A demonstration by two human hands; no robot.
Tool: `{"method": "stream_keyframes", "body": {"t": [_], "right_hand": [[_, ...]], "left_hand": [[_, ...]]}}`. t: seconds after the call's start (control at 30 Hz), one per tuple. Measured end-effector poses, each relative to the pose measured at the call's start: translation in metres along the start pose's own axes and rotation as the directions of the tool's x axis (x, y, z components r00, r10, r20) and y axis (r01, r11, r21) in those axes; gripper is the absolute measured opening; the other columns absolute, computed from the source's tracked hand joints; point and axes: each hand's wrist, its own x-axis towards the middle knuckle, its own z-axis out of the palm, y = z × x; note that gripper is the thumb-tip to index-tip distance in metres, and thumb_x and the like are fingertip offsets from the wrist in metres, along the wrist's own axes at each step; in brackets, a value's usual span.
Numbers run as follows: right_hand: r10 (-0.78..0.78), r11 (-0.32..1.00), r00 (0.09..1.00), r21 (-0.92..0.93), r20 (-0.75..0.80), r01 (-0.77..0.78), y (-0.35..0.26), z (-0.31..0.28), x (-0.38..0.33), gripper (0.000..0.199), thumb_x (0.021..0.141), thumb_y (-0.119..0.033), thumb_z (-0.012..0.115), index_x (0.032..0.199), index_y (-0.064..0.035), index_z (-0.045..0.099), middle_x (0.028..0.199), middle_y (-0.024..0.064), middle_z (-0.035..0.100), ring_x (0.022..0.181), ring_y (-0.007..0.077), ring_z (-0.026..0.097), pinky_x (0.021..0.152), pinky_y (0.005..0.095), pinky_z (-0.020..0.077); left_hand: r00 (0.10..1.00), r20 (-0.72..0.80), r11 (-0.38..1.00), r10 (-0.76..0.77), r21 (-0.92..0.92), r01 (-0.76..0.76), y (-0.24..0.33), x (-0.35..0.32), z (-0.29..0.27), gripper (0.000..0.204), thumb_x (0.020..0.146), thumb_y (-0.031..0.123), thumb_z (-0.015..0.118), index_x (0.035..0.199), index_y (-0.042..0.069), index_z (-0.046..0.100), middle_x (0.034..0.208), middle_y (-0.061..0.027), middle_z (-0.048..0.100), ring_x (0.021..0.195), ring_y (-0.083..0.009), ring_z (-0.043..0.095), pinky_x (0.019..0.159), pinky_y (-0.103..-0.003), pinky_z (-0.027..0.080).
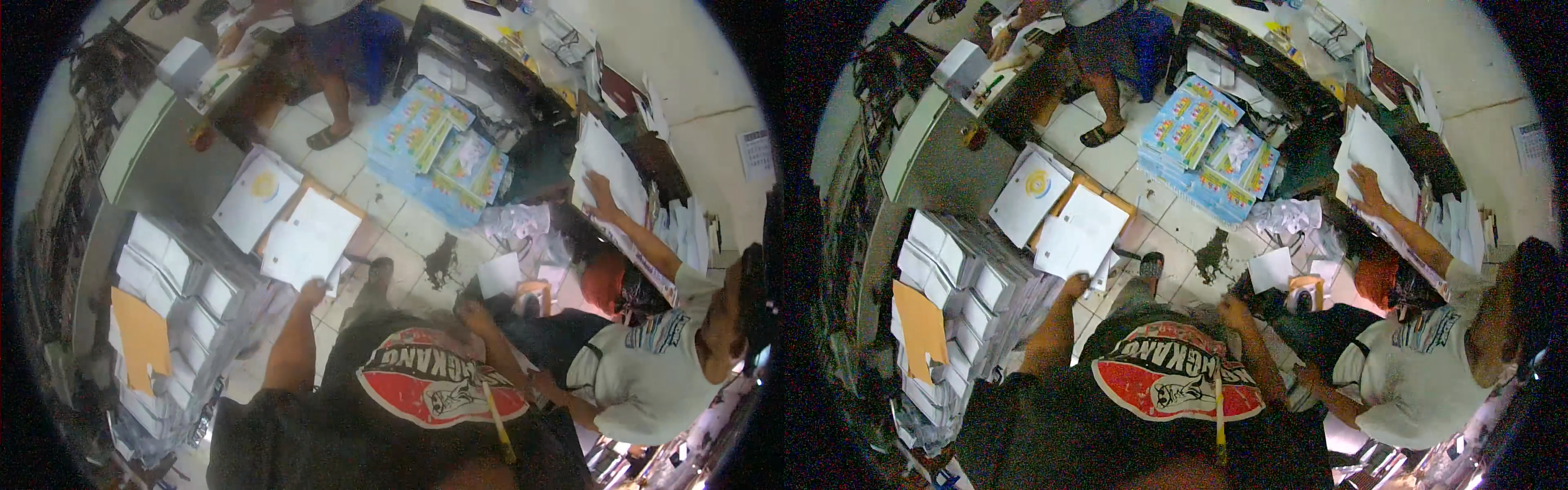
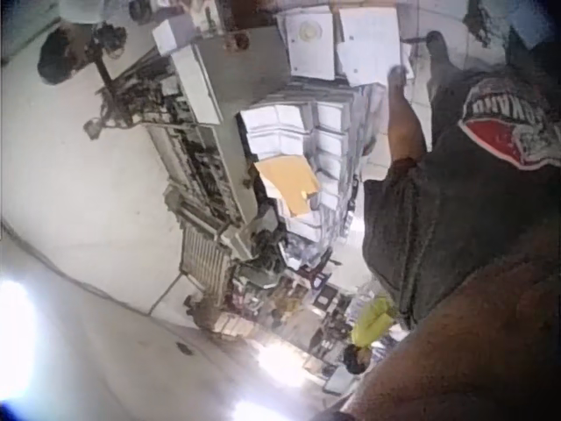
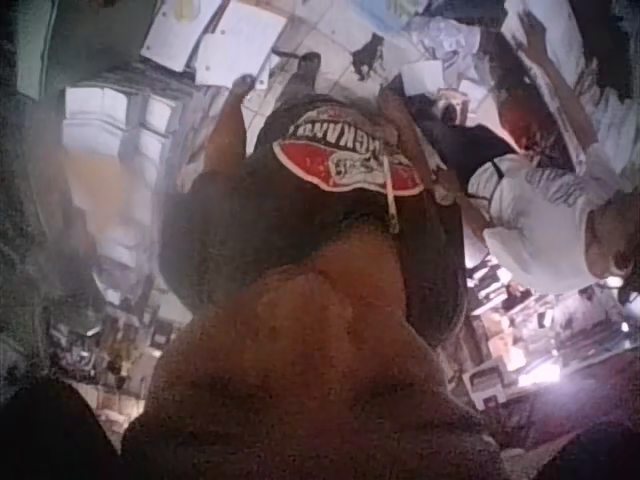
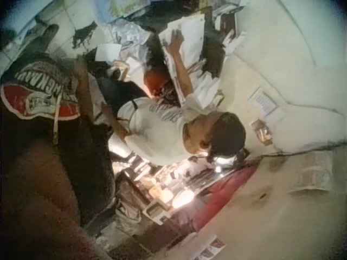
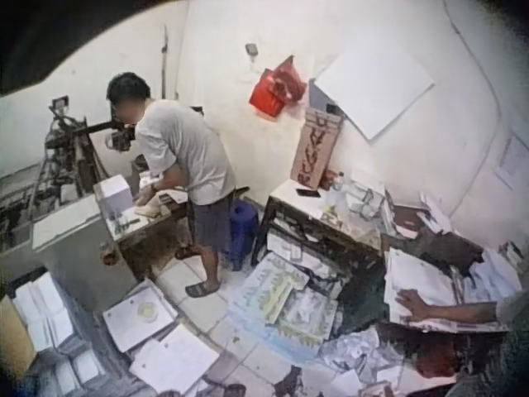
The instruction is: The person gathers, aligns, and fans stacks of printed booklets by hand on a worktable. Then, the person places the booklets into a cardboard box and walks across the printing workshop.
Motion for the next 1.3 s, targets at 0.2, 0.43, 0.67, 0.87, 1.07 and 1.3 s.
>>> {"method": "stream_keyframes", "body": {"t": [0.2, 0.43, 0.67, 0.87, 1.07, 1.3], "right_hand": [[0.000, 0.968, 0.986, 0.247, -0.166, 0.041, -0.080, -0.098, 0.025, 0.049, 0.091, -0.034, 0.062, 0.124, 0.0018, 0.057, 0.107, 0.0185, 0.068, 0.097, 0.0309, 0.064, 0.084, 0.0396, 0.0501], [0.073, 0.988, 0.997, -0.133, -0.016, -0.074, 0.016, -0.128, 0.087, 0.049, 0.088, -0.038, 0.063, 0.122, -0.0023, 0.060, 0.114, 0.0207, 0.064, 0.107, 0.0359, 0.061, 0.091, 0.0398, 0.0477], [-0.680, 0.523, 0.729, -0.747, -0.076, 0.410, 0.070, -0.488, 0.125, 0.080, 0.075, -0.054, 0.066, 0.139, -0.0105, 0.047, 0.142, 0.0167, 0.043, 0.135, 0.0387, 0.032, 0.108, 0.0552, 0.0250], [-0.698, 0.412, 0.716, -0.817, 0.002, 0.404, 0.099, -0.562, 0.113, 0.090, 0.067, -0.061, 0.068, 0.140, -0.0120, 0.047, 0.145, 0.0177, 0.040, 0.137, 0.0409, 0.030, 0.109, 0.0586, 0.0232], [-0.637, 0.476, 0.770, -0.776, 0.020, 0.414, 0.103, -0.555, 0.125, 0.096, 0.062, -0.066, 0.069, 0.139, -0.0123, 0.048, 0.145, 0.0194, 0.041, 0.134, 0.0429, 0.034, 0.107, 0.0600, 0.0247], [-0.730, 0.423, 0.682, -0.756, 0.042, 0.500, 0.125, -0.556, 0.139, 0.090, 0.063, -0.067, 0.070, 0.131, -0.0116, 0.054, 0.137, 0.0218, 0.045, 0.124, 0.0463, 0.043, 0.097, 0.0643, 0.0323]], "left_hand": [[0.988, 0.029, 0.928, 0.149, -0.350, -0.130, -0.023, -0.045, 0.049, 0.019, 0.088, 0.027, 0.064, 0.099, 0.011, 0.065, 0.079, -0.0050, 0.065, 0.061, -0.0167, 0.063, 0.049, -0.036, 0.050], [0.931, 0.325, 0.796, -0.168, -0.512, 0.323, -0.004, 0.027, 0.002, 0.017, 0.084, 0.020, 0.062, 0.094, 0.006, 0.062, 0.089, -0.0062, 0.063, 0.075, -0.0217, 0.061, 0.065, -0.033, 0.050], [0.958, 0.273, 0.572, -0.092, -0.773, 0.275, 0.078, 0.106, -0.059, 0.036, 0.089, 0.021, 0.062, 0.120, 0.005, 0.056, 0.089, -0.0047, 0.067, 0.075, -0.0129, 0.063, 0.048, -0.028, 0.044], [0.978, 0.163, 0.857, -0.128, -0.479, 0.192, 0.223, 0.223, -0.110, 0.043, 0.092, 0.024, 0.062, 0.125, -0.001, 0.054, 0.087, -0.0094, 0.068, 0.080, -0.0178, 0.064, 0.067, -0.030, 0.049], [0.999, 0.002, 0.913, 0.045, -0.406, -0.040, 0.267, 0.318, -0.173, 0.027, 0.092, 0.017, 0.056, 0.111, -0.002, 0.062, 0.097, -0.0153, 0.069, 0.091, -0.0247, 0.065, 0.085, -0.033, 0.049], [0.911, 0.143, 0.918, 0.387, -0.156, -0.365, 0.168, 0.408, -0.192, 0.023, 0.087, 0.009, 0.052, 0.105, 0.010, 0.067, 0.098, -0.0107, 0.068, 0.103, -0.0284, 0.060, 0.097, -0.045, 0.043]]}}
